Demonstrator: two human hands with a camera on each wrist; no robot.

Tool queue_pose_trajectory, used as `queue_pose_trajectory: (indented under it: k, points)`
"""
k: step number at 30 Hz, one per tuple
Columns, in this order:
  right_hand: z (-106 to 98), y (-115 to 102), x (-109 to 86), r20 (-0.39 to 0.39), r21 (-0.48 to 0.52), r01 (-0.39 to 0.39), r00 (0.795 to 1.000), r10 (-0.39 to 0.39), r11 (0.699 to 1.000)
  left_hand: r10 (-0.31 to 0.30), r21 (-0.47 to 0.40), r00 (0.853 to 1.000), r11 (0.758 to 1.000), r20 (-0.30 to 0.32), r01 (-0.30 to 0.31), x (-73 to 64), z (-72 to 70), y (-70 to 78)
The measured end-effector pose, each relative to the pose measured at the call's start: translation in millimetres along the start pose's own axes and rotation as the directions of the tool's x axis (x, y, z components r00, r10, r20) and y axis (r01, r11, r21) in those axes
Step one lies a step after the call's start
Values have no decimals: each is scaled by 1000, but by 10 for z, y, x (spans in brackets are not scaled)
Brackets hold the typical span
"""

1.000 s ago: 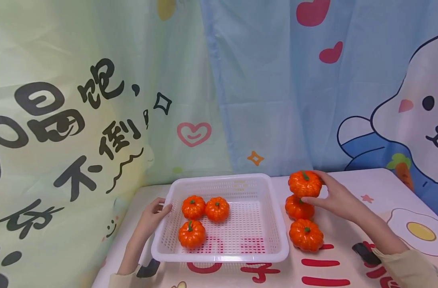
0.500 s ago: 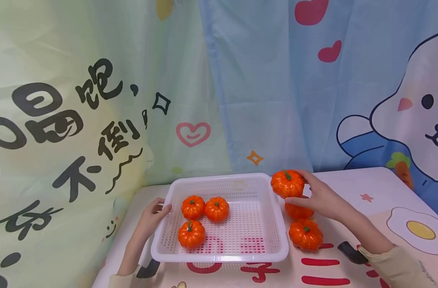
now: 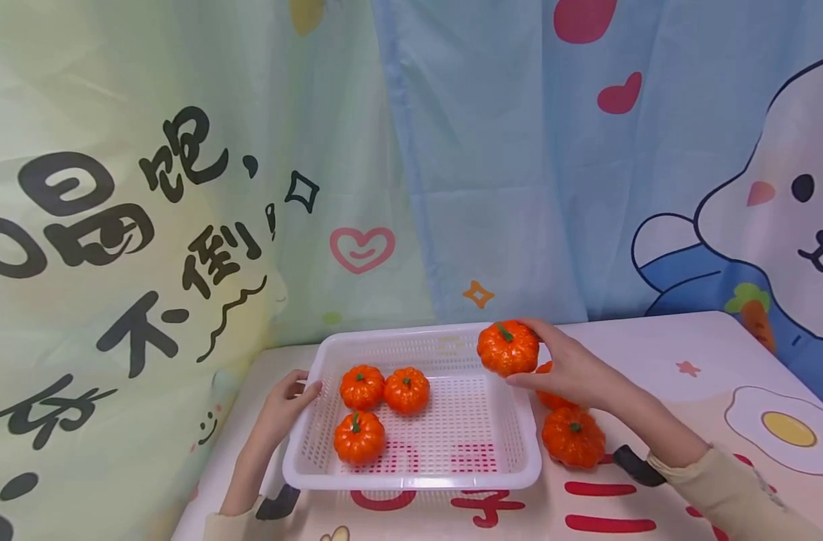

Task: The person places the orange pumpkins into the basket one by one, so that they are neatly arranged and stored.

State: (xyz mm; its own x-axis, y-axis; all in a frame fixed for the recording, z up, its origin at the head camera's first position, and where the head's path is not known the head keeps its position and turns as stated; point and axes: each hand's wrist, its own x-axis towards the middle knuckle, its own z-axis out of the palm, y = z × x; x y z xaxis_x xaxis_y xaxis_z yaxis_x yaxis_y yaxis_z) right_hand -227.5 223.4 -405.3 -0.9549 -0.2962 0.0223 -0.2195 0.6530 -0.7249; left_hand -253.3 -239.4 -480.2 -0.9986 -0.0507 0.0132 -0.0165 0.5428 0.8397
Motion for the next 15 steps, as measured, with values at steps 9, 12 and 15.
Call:
queue_pose_trajectory:
  k: [9, 12, 15]
  points:
    - [156, -254, 90, 60, -22, 40, 997, -38, 999, -3, -2, 1000, 1000, -2, 3, -1, -4, -2]
    - [206, -315, 149, 99, -22, 45, 994, -43, 999, 1, -1, 1000, 1000, -3, -1, 8, -1, -16]
    - [264, -376, 215, 136, -5, 50, 990, -49, 999, -2, 0, 1000, 1000, -3, 2, 13, -3, -21]
